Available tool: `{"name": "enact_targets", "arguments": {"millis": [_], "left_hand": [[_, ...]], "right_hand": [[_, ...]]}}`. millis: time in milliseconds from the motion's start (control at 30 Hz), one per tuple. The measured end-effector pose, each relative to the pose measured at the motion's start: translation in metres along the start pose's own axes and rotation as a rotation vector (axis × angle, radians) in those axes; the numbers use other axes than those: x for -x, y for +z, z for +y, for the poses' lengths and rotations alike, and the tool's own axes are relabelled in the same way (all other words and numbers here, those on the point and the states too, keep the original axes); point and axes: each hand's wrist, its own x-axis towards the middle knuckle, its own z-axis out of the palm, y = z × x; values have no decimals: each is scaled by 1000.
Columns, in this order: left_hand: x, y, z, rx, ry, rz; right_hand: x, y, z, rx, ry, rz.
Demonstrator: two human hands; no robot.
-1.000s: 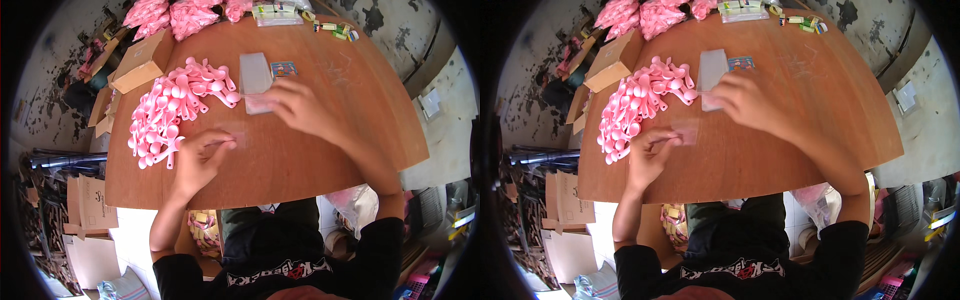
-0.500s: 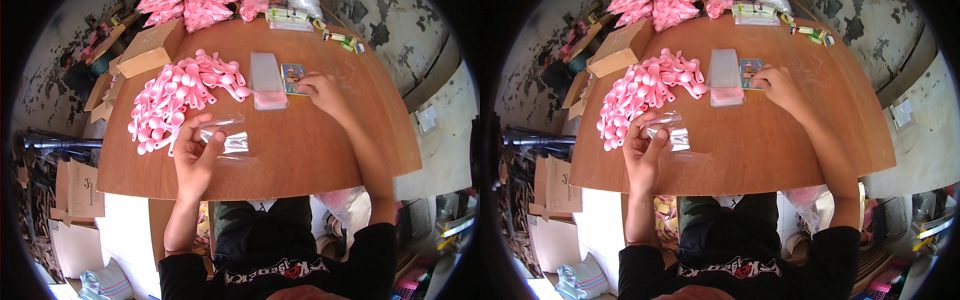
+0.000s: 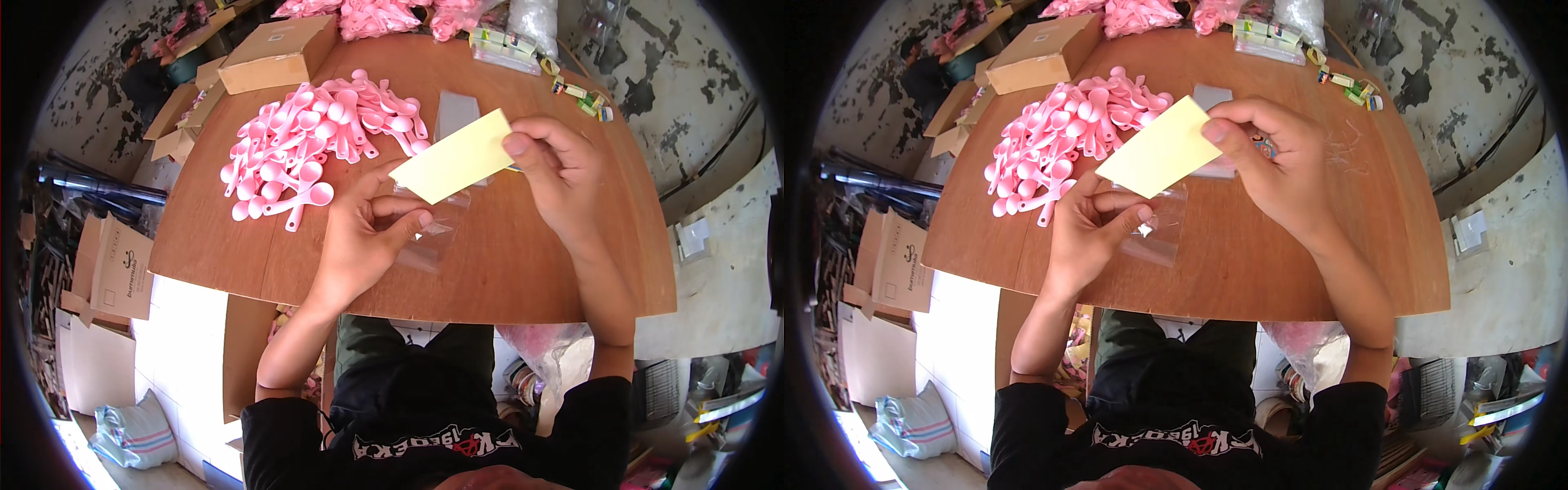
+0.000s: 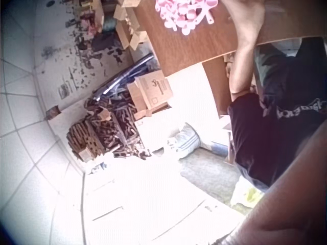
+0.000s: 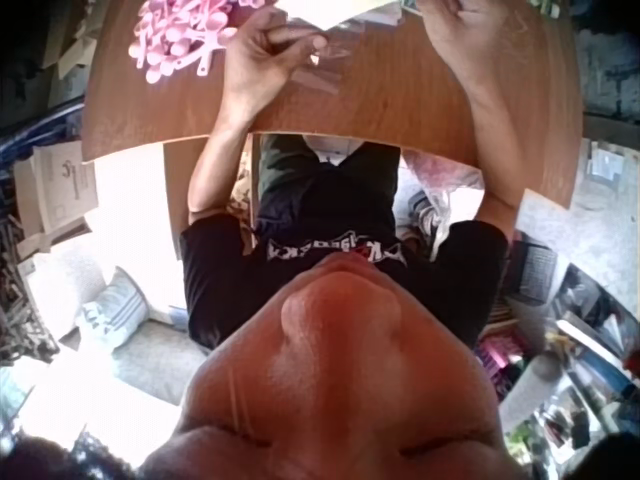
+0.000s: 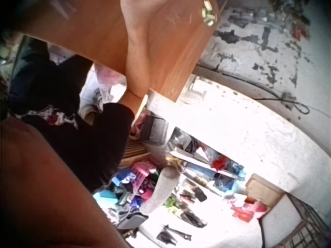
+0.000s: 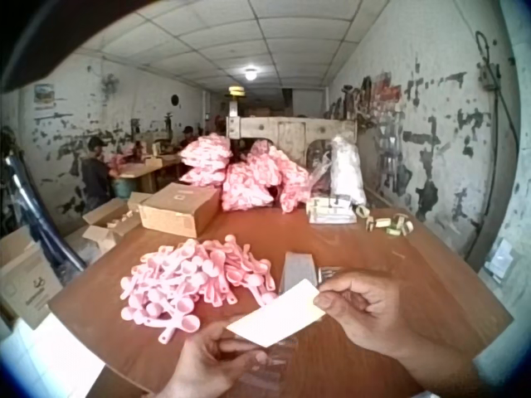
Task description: The person repeatedly picks up pink plastic spoons, places each into a small clear plastic bag with a yellow label, and sets the sealed bag aside. The person also handles small printed cards and stacks of bags on the table while packaging.
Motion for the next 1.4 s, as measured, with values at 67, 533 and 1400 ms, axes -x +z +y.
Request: {"name": "enact_targets", "arguments": {"millis": [67, 533, 1400], "left_hand": [[2, 1, 2, -18, 15, 19], [7, -1, 5, -106, 12, 35], [40, -12, 2, -390, 176, 70]], "right_hand": [[-6, 1, 7, 35, -59, -43], [0, 27, 4, 156, -57, -254], [32, 50, 8, -333, 194, -288]]}}
